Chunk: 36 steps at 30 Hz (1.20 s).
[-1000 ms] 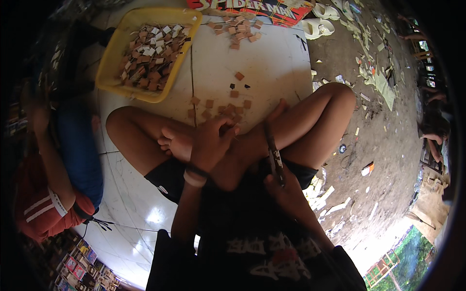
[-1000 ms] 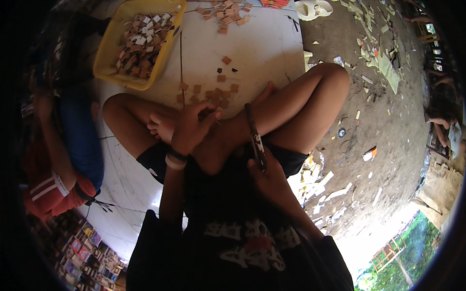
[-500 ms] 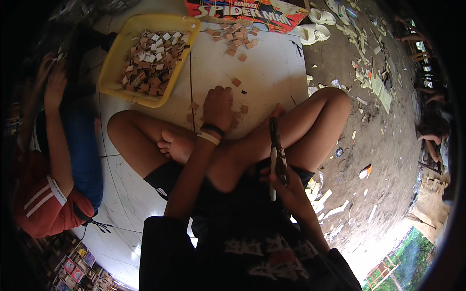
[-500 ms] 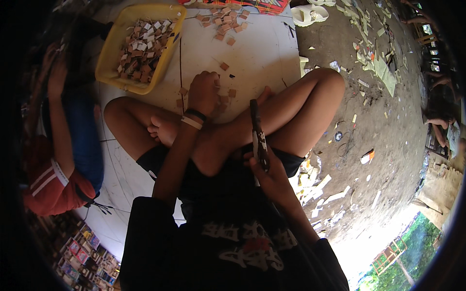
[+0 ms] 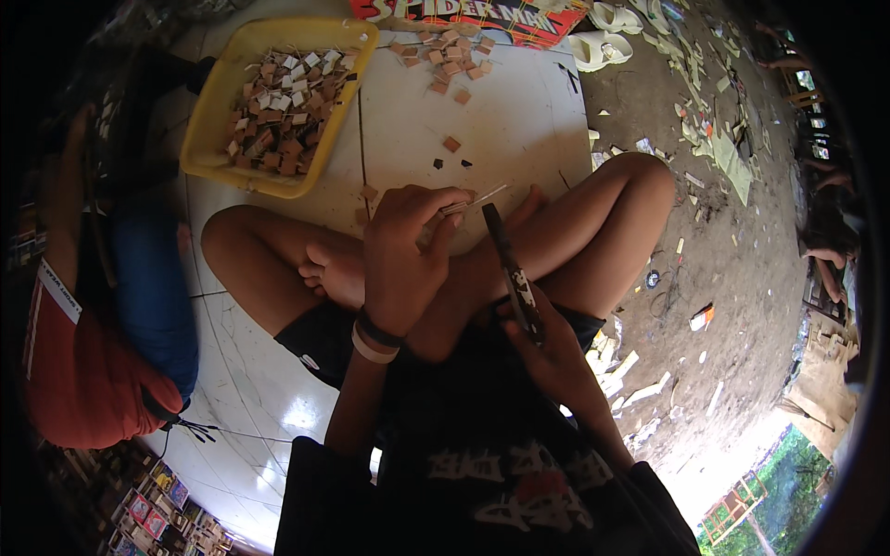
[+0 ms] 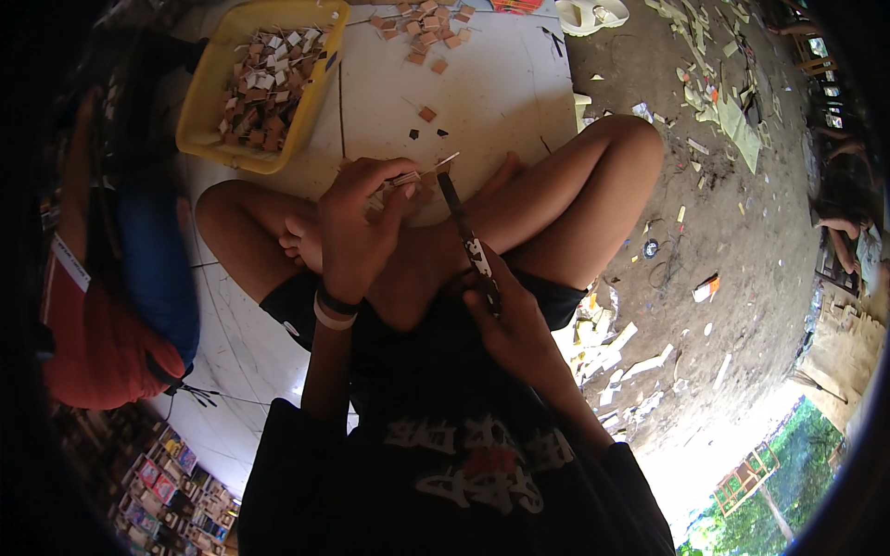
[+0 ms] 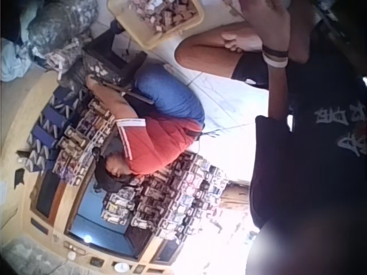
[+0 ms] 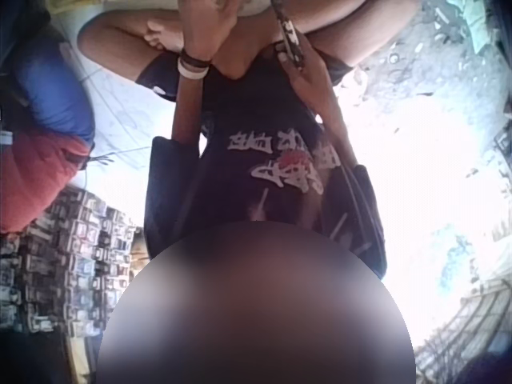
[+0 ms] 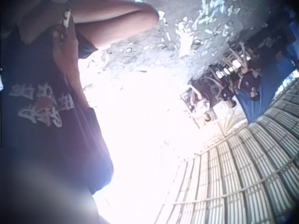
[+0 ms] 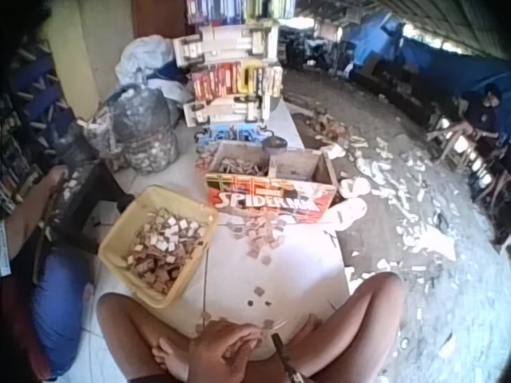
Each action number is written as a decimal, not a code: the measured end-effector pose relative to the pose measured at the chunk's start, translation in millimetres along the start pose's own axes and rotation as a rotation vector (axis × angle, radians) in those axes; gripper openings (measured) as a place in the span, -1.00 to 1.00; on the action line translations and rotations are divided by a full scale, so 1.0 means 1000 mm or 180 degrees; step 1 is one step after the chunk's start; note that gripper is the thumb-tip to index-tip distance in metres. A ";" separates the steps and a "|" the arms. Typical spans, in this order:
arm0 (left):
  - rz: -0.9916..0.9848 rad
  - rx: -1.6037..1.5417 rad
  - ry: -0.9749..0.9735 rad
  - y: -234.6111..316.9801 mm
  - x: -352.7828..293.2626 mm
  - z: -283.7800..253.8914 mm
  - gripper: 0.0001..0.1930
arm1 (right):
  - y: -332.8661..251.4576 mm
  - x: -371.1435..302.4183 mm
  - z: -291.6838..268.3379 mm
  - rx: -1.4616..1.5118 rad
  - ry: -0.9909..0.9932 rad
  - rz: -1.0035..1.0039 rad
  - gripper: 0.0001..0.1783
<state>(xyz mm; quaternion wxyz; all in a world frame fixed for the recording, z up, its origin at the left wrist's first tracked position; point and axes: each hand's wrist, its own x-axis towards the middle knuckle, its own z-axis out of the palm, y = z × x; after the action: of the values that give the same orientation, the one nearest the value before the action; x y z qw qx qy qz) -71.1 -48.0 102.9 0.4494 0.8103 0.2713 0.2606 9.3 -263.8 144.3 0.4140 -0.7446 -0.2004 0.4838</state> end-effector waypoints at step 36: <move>0.0151 0.0208 -0.0102 0.003 -0.004 -0.006 -0.68 | -0.010 -0.004 0.004 -0.0357 0.0077 -0.0380 -0.37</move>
<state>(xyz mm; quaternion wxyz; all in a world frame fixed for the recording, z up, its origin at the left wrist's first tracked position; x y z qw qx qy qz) -77.2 -48.8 107.2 0.4207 0.8348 0.2532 0.2491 5.2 -258.8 154.0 0.4021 -0.7592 -0.2662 0.4372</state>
